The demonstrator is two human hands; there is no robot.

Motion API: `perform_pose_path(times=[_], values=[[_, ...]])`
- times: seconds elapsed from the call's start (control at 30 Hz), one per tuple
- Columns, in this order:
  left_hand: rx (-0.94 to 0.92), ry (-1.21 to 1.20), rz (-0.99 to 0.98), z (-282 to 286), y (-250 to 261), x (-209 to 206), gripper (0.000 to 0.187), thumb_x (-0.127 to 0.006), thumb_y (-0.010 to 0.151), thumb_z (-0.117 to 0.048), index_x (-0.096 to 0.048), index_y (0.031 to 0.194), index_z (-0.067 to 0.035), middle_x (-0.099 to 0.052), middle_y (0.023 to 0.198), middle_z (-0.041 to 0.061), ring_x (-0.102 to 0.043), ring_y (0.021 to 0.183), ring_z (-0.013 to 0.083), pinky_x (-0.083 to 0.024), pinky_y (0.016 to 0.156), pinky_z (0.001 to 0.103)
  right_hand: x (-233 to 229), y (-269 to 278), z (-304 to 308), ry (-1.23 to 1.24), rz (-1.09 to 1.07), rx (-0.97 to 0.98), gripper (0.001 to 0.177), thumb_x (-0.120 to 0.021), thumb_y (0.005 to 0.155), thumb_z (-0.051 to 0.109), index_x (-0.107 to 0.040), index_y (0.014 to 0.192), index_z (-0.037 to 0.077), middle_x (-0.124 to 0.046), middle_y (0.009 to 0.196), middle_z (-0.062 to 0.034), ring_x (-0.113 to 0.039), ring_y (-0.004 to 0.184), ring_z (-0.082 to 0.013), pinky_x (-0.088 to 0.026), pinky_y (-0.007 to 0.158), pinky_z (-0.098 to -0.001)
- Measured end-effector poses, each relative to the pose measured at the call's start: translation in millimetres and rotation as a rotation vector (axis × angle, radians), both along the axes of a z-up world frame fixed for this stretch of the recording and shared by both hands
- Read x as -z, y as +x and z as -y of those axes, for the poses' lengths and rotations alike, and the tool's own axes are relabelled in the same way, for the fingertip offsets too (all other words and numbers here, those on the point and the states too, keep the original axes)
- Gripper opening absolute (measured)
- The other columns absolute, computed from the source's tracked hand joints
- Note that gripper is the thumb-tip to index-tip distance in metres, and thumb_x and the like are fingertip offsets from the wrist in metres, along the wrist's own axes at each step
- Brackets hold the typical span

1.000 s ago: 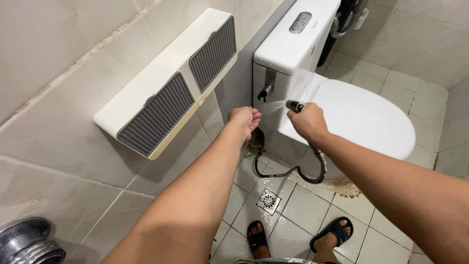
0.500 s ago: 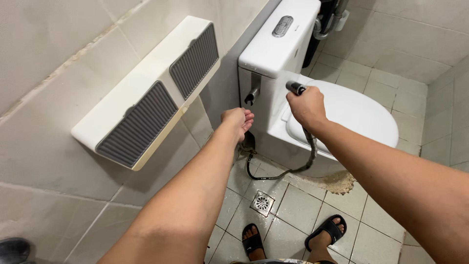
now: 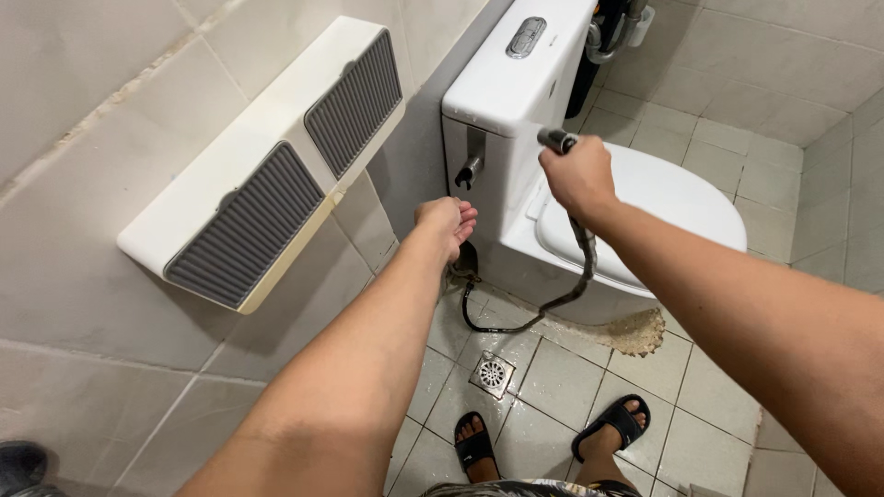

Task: The person uses a handheld bidet sprayer to rinse the toilet seat, lid, and bowl. They lift the seat to spray the underside and the interior of the bowl, then rinse the floor around the base.

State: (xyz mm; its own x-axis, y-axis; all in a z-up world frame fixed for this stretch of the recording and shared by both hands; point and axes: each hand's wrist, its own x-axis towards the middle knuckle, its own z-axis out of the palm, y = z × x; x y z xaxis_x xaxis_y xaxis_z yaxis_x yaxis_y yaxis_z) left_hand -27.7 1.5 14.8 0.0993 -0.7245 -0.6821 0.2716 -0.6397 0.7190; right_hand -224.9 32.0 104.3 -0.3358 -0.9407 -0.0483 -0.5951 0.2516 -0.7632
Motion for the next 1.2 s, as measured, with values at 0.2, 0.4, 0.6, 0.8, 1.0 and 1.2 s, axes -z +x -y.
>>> perform_pose_path(times=[0.2, 0.4, 0.6, 0.8, 1.0, 1.2], values=[[-0.02, -0.001, -0.002, -4.3, 8.8, 1.9, 0.021, -0.05, 0.1, -0.011, -0.069, 0.1, -0.001, -0.074, 0.094, 0.01, -0.071, 0.084, 0.0194, -0.058, 0.076, 0.029, 16.2, 13.4, -17.4, 0.099, -0.077, -0.055, 0.033, -0.068, 0.09, 0.024, -0.068, 0.085, -0.008, -0.071, 0.074, -0.0195, -0.07, 0.061, -0.0259, -0.057, 0.059, -0.0405], [-0.018, -0.023, -0.006, -2.1, 11.3, 6.5, 0.019, -0.052, 0.1, -0.01, -0.069, 0.099, -0.001, -0.074, 0.094, 0.01, -0.071, 0.087, 0.0198, -0.058, 0.078, 0.03, 17.3, 5.9, -5.4, 0.036, 0.004, -0.034, 0.036, -0.069, 0.091, 0.024, -0.068, 0.087, -0.013, -0.072, 0.079, -0.0241, -0.069, 0.063, -0.0276, -0.056, 0.06, -0.0421], [-0.035, -0.016, -0.008, -3.4, 19.2, 14.1, 0.019, -0.052, 0.099, -0.009, -0.068, 0.098, -0.001, -0.073, 0.093, 0.011, -0.072, 0.085, 0.0196, -0.058, 0.078, 0.03, 44.7, 12.6, -32.6, 0.101, -0.071, -0.025, 0.034, -0.074, 0.086, 0.026, -0.069, 0.09, -0.007, -0.072, 0.079, -0.0235, -0.07, 0.063, -0.0286, -0.055, 0.06, -0.0411], [-0.021, -0.022, 0.0, 1.4, 11.7, 14.2, 0.02, -0.052, 0.099, -0.012, -0.069, 0.097, -0.001, -0.074, 0.091, 0.011, -0.071, 0.081, 0.0193, -0.057, 0.071, 0.029, 14.8, 20.4, 3.1, -0.003, -0.013, -0.049, 0.038, -0.07, 0.09, 0.025, -0.069, 0.084, -0.012, -0.072, 0.076, -0.0224, -0.07, 0.062, -0.027, -0.054, 0.059, -0.0416], [-0.043, -0.035, -0.003, 3.9, 9.7, 10.4, 0.019, -0.052, 0.099, -0.009, -0.068, 0.097, 0.0, -0.073, 0.091, 0.011, -0.072, 0.081, 0.0193, -0.058, 0.071, 0.028, -5.0, 44.1, -2.9, 0.024, 0.002, -0.11, 0.024, -0.07, 0.085, 0.023, -0.069, 0.082, -0.001, -0.068, 0.064, -0.0123, -0.065, 0.051, -0.0204, -0.051, 0.05, -0.0368], [-0.061, -0.064, -0.023, 8.6, 17.0, 13.3, 0.018, -0.052, 0.099, -0.007, -0.067, 0.097, 0.002, -0.071, 0.091, 0.01, -0.071, 0.081, 0.0181, -0.061, 0.074, 0.028, -18.5, 42.1, 21.8, -0.15, 0.056, -0.162, 0.03, -0.067, 0.089, 0.021, -0.065, 0.076, -0.005, -0.065, 0.064, -0.0137, -0.061, 0.052, -0.0201, -0.05, 0.049, -0.0379]])
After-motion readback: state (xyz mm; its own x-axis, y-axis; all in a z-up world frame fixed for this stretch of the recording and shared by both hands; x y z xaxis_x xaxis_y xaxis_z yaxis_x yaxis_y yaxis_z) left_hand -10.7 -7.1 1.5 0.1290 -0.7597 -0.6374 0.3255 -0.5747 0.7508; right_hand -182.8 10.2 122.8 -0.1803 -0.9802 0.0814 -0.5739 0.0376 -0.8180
